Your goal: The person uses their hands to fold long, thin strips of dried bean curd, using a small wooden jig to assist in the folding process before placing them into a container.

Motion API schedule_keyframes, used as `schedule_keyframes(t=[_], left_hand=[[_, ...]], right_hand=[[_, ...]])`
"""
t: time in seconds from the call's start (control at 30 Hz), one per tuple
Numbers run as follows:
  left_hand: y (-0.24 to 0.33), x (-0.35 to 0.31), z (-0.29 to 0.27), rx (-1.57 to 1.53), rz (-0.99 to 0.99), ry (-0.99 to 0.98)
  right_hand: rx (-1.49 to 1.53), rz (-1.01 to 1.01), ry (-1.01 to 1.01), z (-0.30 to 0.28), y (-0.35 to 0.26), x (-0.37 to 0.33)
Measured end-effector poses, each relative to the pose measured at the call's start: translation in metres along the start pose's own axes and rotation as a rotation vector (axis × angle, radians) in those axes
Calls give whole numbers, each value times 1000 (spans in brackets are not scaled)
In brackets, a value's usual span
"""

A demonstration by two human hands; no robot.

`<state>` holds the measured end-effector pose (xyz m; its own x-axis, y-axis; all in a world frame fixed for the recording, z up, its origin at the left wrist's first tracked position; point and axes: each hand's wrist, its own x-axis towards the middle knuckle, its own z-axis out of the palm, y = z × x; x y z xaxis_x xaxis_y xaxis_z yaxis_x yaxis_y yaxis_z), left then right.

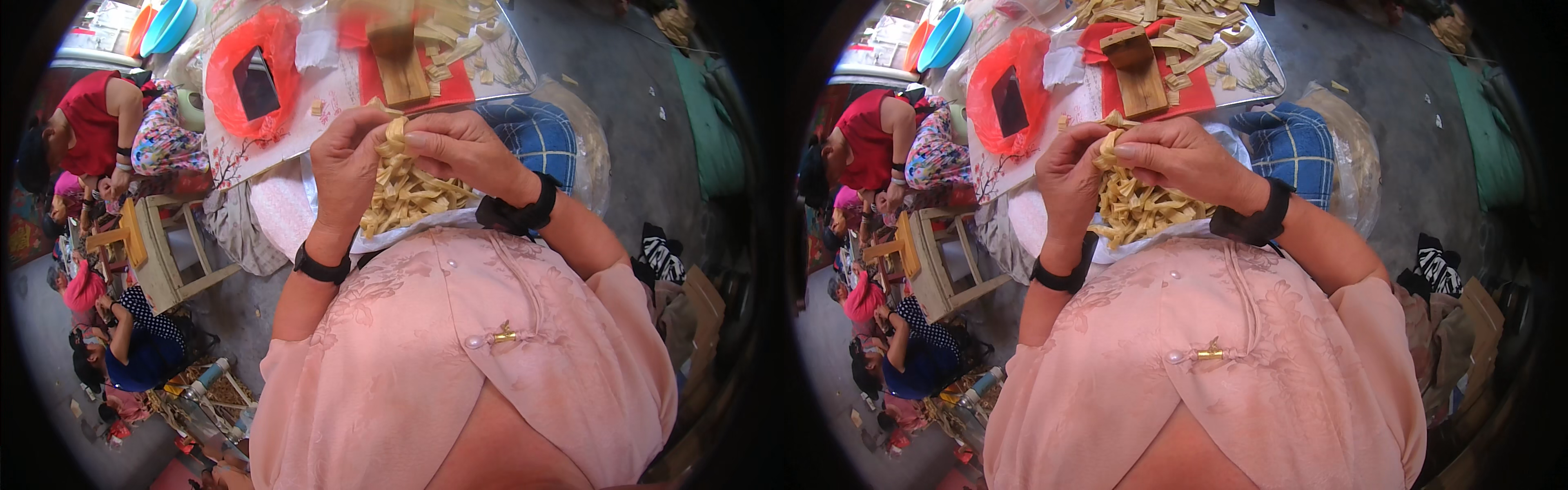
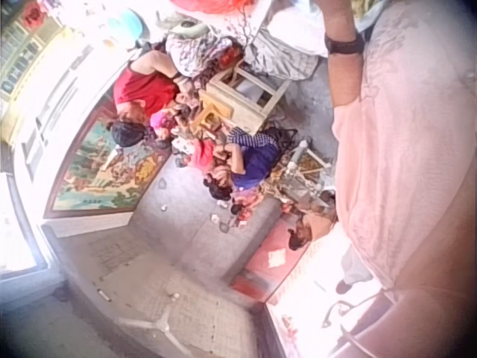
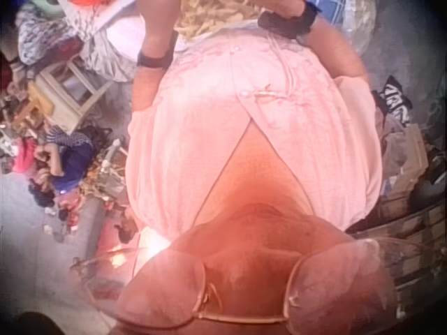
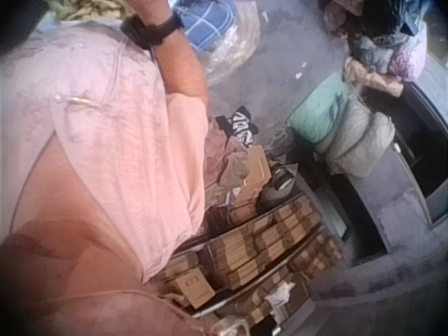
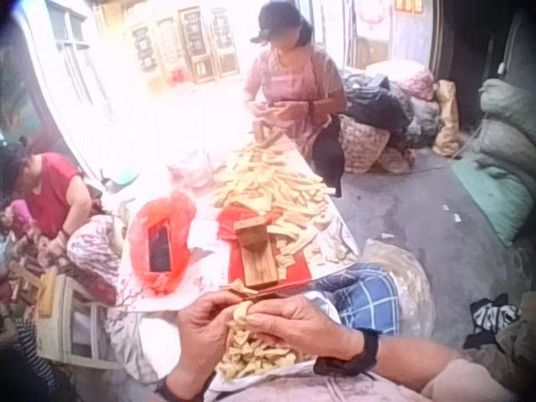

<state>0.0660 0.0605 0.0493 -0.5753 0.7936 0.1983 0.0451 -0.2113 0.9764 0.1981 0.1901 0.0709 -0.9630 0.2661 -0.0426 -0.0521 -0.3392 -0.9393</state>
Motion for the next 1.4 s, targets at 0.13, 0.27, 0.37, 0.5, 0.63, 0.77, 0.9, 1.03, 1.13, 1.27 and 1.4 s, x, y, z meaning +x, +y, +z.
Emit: schedule_keyframes(t=[0.13, 0.27, 0.37, 0.5, 0.63, 0.77, 0.9, 1.03, 1.13, 1.27, 1.4], left_hand=[[7, -1, 13, -67, -86, 22], [3, 0, 15, 74, -91, 32], [5, 7, 9, 220, -14, 46], [6, 13, 1, 278, -5, 67], [6, 17, -6, 741, 209, -31], [13, 11, 16, 991, 322, -158], [-3, 9, 10, 1088, 261, -194], [-17, 21, -5, 1155, 353, -190], [-29, 31, -14, 1230, 369, -173], [-49, 42, -19, 653, 129, -199], [-45, 51, -21, 17, -214, -251]], right_hand=[[67, -3, 100, -2, 4, 6], [135, 3, 185, -6, 5, 7], [185, 120, 189, -40, 9, 10], [332, 144, 249, -48, 5, 9], [65, 85, 270, -37, 9, 10], [56, 71, 134, -21, 19, 11], [-109, 173, 155, -17, 26, 6], [-259, 111, 103, -12, 20, 4], [-250, 138, 137, -7, 8, 8], [-329, 131, 223, -23, 14, 22], [-451, 68, 396, -49, 19, 37]])
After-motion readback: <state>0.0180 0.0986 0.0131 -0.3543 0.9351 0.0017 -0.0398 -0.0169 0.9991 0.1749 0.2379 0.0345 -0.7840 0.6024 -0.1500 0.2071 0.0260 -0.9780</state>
